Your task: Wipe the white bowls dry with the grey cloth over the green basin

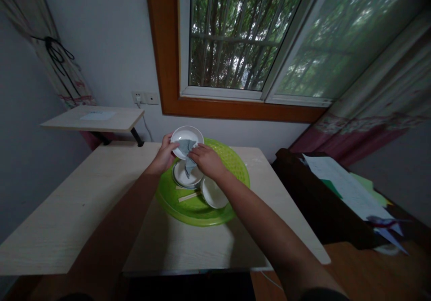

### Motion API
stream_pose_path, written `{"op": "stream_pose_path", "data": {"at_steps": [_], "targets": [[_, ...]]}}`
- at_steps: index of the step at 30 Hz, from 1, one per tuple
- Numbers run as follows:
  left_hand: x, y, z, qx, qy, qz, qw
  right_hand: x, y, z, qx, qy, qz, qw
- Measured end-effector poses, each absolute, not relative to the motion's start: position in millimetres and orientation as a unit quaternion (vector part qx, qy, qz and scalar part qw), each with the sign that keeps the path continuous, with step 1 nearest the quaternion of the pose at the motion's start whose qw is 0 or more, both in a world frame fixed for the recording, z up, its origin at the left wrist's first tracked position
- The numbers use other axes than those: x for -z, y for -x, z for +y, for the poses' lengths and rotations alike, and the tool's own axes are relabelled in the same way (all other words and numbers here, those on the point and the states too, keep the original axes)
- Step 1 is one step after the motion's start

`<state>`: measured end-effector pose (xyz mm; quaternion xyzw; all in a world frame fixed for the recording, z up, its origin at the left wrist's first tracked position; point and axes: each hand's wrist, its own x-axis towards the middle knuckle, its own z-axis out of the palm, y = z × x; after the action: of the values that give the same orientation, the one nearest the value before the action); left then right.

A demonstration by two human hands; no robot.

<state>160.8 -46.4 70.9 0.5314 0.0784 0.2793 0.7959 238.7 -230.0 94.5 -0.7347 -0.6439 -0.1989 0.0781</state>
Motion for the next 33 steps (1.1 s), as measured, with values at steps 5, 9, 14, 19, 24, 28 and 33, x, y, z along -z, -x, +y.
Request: {"op": "stream_pose_path", "data": {"at_steps": [5,9,14,19,24,28,33], "targets": [[-89.9,-137.4,-48.3,-0.211,-0.545,0.055,0.810,-121.3,-246.8,-252.5,0.177,0.708,-0.677,0.100],[-104.8,-123.4,-45.0,-0.135,-0.590,0.050,0.795,-136.3,-247.2,-267.9,0.160,0.693,-0.691,0.129],[-109.8,-119.7,-30.5,-0.093,-0.641,0.039,0.761,-138.3,-242.3,-275.2,0.165,0.688,-0.692,0.144],[-116.4,-119.2,-18.1,-0.050,-0.697,0.041,0.714,-133.7,-232.5,-278.3,0.155,0.695,-0.678,0.181],[-127.1,-117.9,-17.4,-0.057,-0.732,0.016,0.679,-133.1,-230.3,-280.2,0.148,0.701,-0.663,0.216],[-119.2,-120.2,-18.6,-0.073,-0.716,0.024,0.694,-138.5,-231.2,-278.9,0.136,0.709,-0.656,0.219],[-101.0,-127.2,-18.2,-0.095,-0.700,0.018,0.708,-137.2,-232.7,-276.6,0.143,0.718,-0.646,0.214]]}}
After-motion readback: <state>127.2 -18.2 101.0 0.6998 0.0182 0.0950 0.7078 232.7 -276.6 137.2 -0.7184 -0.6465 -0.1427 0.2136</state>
